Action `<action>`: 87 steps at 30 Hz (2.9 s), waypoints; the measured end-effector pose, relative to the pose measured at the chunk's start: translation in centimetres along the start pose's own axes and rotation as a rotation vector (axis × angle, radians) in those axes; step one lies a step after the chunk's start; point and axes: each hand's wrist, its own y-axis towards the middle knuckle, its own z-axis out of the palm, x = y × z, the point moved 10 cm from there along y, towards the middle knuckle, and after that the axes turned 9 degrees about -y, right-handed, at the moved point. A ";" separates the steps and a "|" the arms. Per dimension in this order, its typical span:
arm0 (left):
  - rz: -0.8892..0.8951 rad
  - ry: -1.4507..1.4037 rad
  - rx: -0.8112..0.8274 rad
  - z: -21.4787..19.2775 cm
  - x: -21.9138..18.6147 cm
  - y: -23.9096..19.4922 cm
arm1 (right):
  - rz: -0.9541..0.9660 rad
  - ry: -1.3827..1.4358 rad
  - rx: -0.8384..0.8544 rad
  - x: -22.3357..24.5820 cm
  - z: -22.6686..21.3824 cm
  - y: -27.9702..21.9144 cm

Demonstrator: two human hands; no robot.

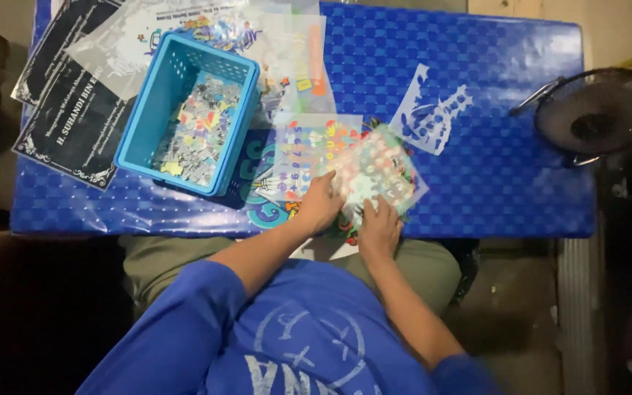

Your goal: Cutting out individual letter and number stickers from a sheet using scissors.

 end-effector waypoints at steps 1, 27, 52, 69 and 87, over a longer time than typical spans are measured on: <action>0.006 0.001 -0.008 -0.1 0.3 0.2 | -0.004 0.003 -0.008 -0.3 0.3 0.0; -0.181 -0.200 -0.171 -7.0 9.5 -1.5 | -0.091 0.033 -0.029 0.3 0.1 -0.5; -0.132 -0.911 -0.112 -8.8 5.1 -4.0 | 0.552 0.972 0.475 -5.8 3.2 -3.6; -0.562 -1.075 -0.280 -10.5 7.2 -5.3 | 0.797 1.505 0.629 -3.7 6.8 -3.9; -0.065 -1.075 0.018 -6.9 7.4 -1.6 | 0.806 1.312 0.809 -1.1 4.1 -3.6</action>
